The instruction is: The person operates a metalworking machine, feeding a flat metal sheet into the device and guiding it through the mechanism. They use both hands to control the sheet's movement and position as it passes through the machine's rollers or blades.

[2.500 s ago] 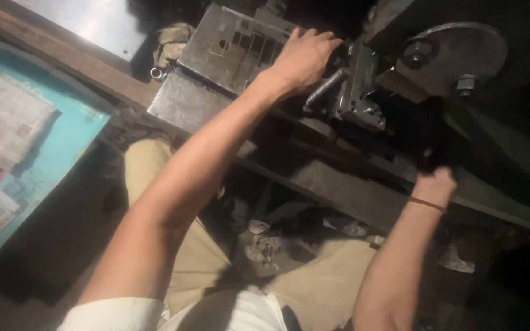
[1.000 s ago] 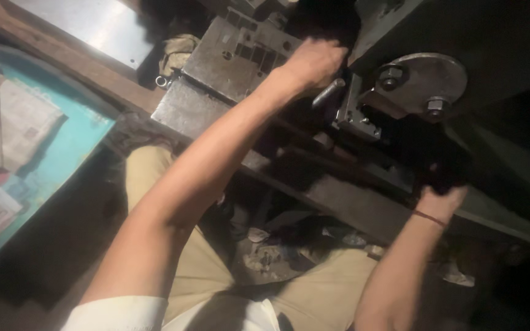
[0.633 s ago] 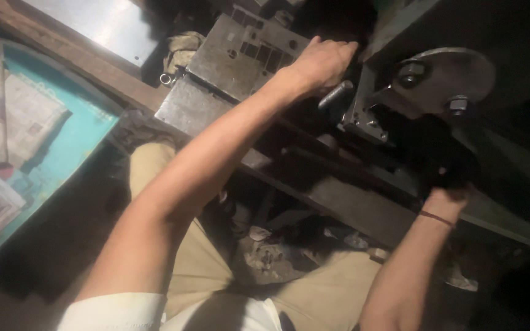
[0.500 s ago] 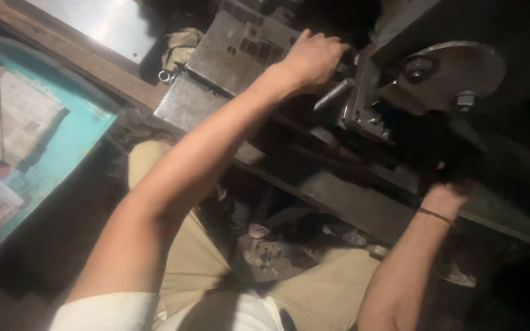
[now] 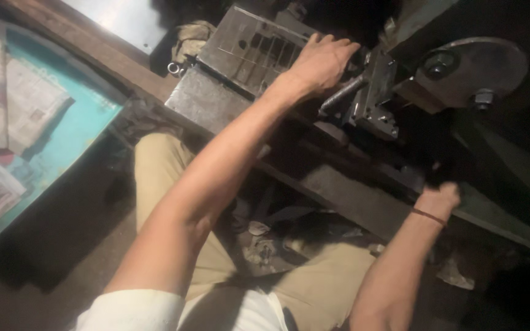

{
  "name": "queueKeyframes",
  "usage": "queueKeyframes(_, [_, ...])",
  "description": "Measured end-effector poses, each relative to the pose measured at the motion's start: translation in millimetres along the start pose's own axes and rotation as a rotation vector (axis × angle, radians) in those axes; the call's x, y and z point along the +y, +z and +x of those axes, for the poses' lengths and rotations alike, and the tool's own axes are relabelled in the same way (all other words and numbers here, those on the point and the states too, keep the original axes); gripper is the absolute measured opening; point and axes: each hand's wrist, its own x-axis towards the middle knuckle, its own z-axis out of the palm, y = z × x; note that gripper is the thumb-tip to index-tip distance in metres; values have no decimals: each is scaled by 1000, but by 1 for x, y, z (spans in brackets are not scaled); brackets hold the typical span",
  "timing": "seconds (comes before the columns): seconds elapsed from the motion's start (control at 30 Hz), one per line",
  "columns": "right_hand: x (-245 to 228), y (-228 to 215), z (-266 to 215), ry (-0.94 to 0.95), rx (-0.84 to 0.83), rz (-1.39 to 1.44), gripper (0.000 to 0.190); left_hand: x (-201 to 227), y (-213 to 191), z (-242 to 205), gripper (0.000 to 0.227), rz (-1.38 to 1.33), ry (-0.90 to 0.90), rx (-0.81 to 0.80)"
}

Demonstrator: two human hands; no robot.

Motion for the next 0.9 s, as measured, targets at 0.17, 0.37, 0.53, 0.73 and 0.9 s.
queueKeyframes(0.17, [4, -3, -12, 31, 122, 170, 49, 5, -2, -2, 57, 5, -12, -3])
queueKeyframes(0.37, [3, 13, -22, 11, 83, 147, 49, 8, -12, -7, 72, 8, -34, -66])
queueKeyframes(0.53, [-6, 22, -18, -5, -9, 99, 49, 13, -18, -2, 71, -2, -52, -46])
queueKeyframes(0.73, [-2, 21, -28, -17, 168, -48, 46, 15, -17, -4, 62, -25, -76, -63])
queueKeyframes(0.9, [-4, 25, -29, 32, 231, 309, 49, 11, -14, -8, 66, -30, -18, 32])
